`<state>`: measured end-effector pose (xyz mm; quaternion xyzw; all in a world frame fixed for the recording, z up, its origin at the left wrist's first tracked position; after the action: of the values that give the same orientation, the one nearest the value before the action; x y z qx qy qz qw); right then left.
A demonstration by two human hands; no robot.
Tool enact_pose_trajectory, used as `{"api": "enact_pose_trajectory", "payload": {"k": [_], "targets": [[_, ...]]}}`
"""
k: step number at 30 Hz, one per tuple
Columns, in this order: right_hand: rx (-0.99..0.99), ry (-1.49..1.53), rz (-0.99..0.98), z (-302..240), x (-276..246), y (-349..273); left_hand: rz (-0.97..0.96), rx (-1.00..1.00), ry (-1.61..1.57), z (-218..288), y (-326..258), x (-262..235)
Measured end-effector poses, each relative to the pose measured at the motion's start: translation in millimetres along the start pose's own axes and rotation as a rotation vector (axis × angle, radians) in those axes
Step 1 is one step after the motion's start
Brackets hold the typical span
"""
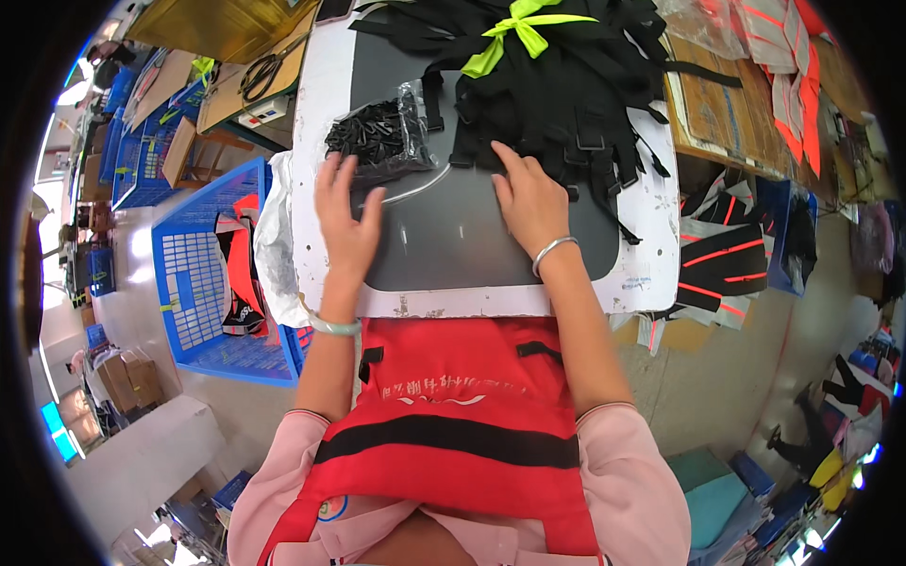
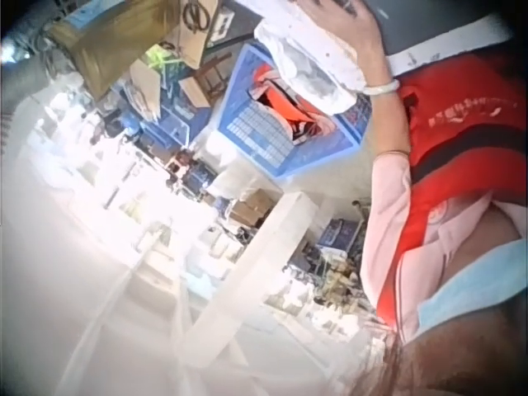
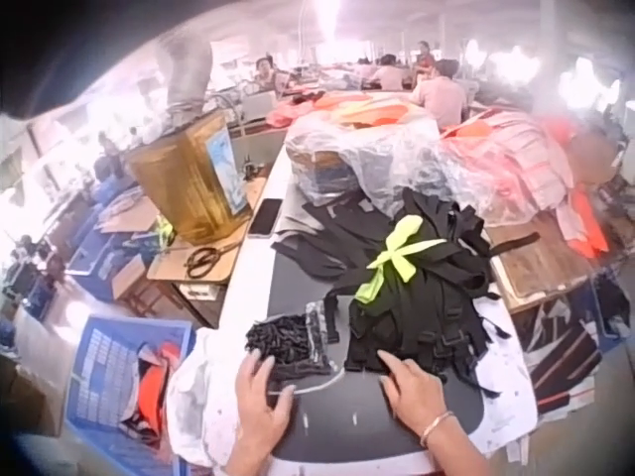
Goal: Manually attaching plastic buckles and adjusting sliders on black nylon straps.
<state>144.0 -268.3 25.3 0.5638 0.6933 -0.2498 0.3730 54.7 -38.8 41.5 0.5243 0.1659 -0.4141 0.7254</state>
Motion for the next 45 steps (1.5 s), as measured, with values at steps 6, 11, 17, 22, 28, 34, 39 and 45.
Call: {"api": "enact_pose_trajectory", "payload": {"k": [6,11,17,22,28,34,39,45], "targets": [[-0.109,0.018,0.088,-1,7,-22,-0.104,0.135,-0.354,60,84,77],[-0.192,0.179,0.179,5,10,-41,-0.115,-0.009,-0.043,-4,131,113],[-0.151,0.284,0.177,13,11,-39,-0.111,0.008,-0.279,12,155,115],[-0.120,0.316,0.143,21,6,-39,-0.166,0.017,-0.573,68,137,80],[-0.092,0.338,0.127,14,7,-38,-0.397,0.003,-0.344,81,46,79],[0.024,0.613,0.125,22,9,-41,-0.264,0.112,-0.225,87,32,57],[0.254,1.051,-0.027,29,27,-55,-0.237,0.127,-0.162,94,15,53],[0.155,0.931,-0.053,26,34,-56,-0.167,0.010,-0.478,105,-26,51]]}}
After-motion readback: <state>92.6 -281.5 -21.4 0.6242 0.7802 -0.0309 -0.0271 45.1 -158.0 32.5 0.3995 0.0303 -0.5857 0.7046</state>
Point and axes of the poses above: each hand's wrist, its own y-axis towards the middle knuckle, its own x-axis out of the palm, z = x × y, the point moved 5 cm from there along y, towards the middle knuckle, and after that the axes turned 9 degrees about x, right-handed, at the moved point
